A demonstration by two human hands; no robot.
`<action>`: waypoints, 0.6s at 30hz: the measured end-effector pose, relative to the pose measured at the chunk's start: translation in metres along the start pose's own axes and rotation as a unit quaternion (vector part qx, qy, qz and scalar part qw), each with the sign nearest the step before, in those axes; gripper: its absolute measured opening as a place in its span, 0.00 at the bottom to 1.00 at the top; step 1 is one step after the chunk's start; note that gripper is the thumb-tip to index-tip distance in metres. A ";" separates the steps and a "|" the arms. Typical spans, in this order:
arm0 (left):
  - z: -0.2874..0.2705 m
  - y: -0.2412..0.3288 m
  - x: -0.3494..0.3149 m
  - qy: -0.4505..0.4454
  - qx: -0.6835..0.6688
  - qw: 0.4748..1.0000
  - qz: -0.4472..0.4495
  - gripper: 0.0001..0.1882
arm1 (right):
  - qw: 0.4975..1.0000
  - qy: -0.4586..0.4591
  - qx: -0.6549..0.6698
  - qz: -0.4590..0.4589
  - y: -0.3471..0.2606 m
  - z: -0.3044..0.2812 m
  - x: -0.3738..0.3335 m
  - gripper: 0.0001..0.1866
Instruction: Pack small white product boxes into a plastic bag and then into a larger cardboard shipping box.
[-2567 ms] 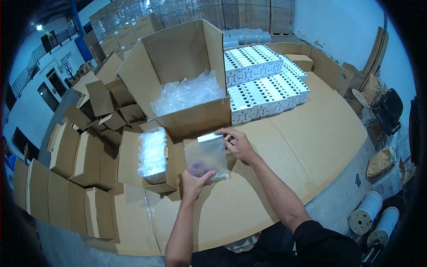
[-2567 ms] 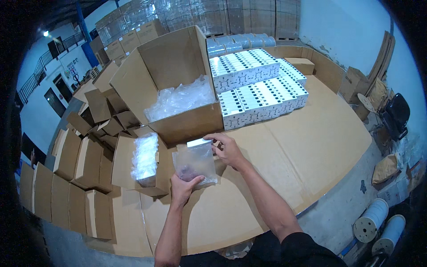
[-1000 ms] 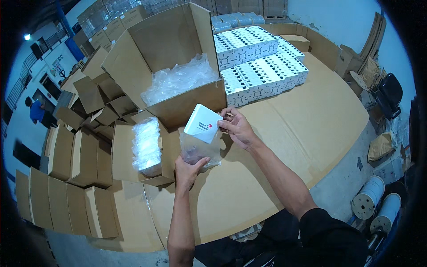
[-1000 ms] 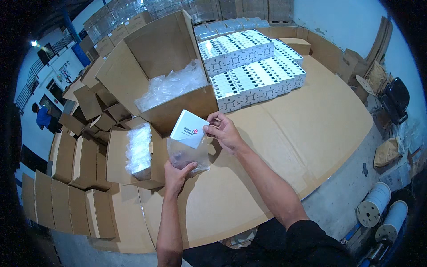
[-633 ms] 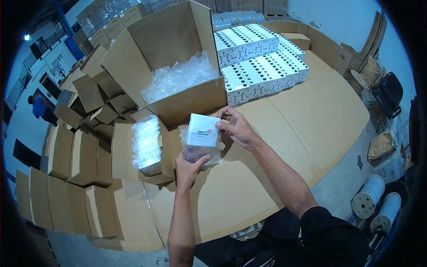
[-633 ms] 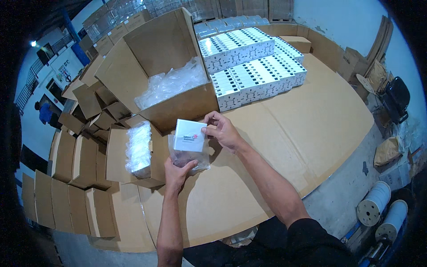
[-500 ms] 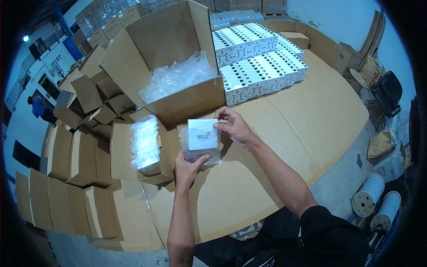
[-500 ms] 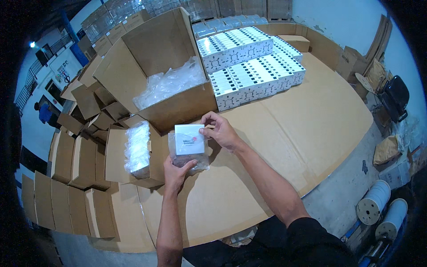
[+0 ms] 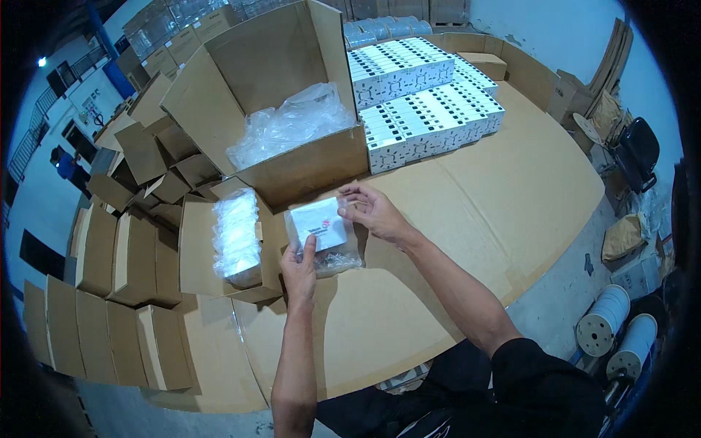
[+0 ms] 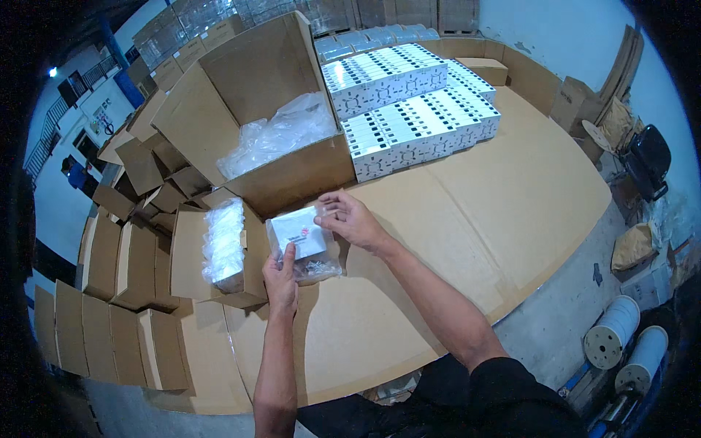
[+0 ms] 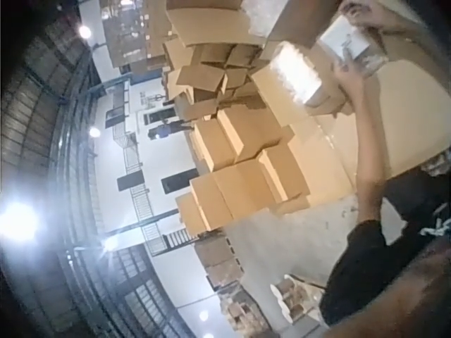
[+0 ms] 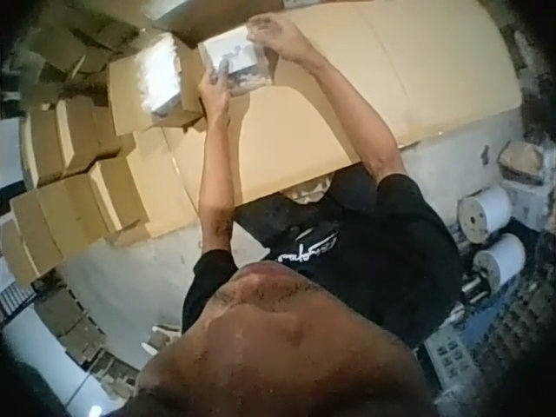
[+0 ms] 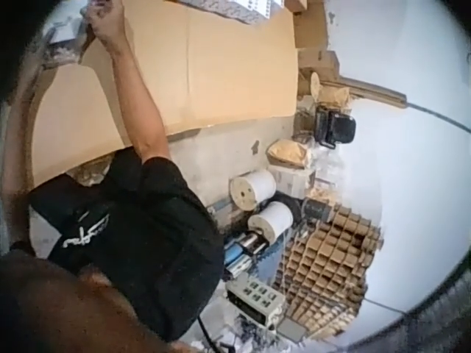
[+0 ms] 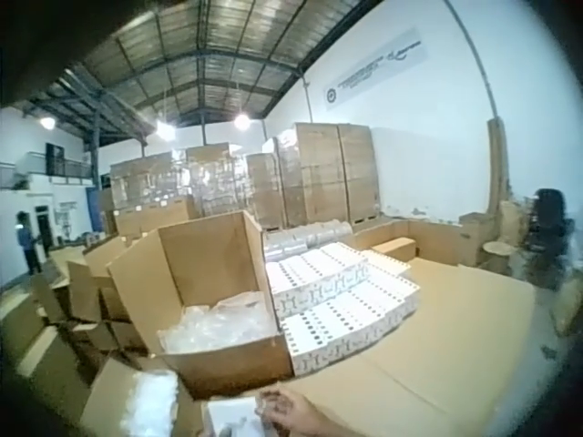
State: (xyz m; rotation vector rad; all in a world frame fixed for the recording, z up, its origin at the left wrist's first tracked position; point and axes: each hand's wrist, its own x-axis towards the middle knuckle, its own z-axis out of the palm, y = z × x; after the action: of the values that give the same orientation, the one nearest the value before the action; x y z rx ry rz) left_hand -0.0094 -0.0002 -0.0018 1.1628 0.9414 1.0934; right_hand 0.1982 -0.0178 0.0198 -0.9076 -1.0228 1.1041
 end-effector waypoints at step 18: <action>0.009 0.010 -0.003 0.012 0.062 0.996 0.060 0.17 | 0.976 0.076 0.181 0.094 0.018 0.027 -0.012 0.16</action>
State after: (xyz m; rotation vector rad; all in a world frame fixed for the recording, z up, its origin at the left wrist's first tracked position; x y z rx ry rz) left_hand -0.0027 -0.0042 0.0093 1.3254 0.9793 1.1604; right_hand 0.1662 -0.0236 0.0078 -0.7869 -0.5921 1.3073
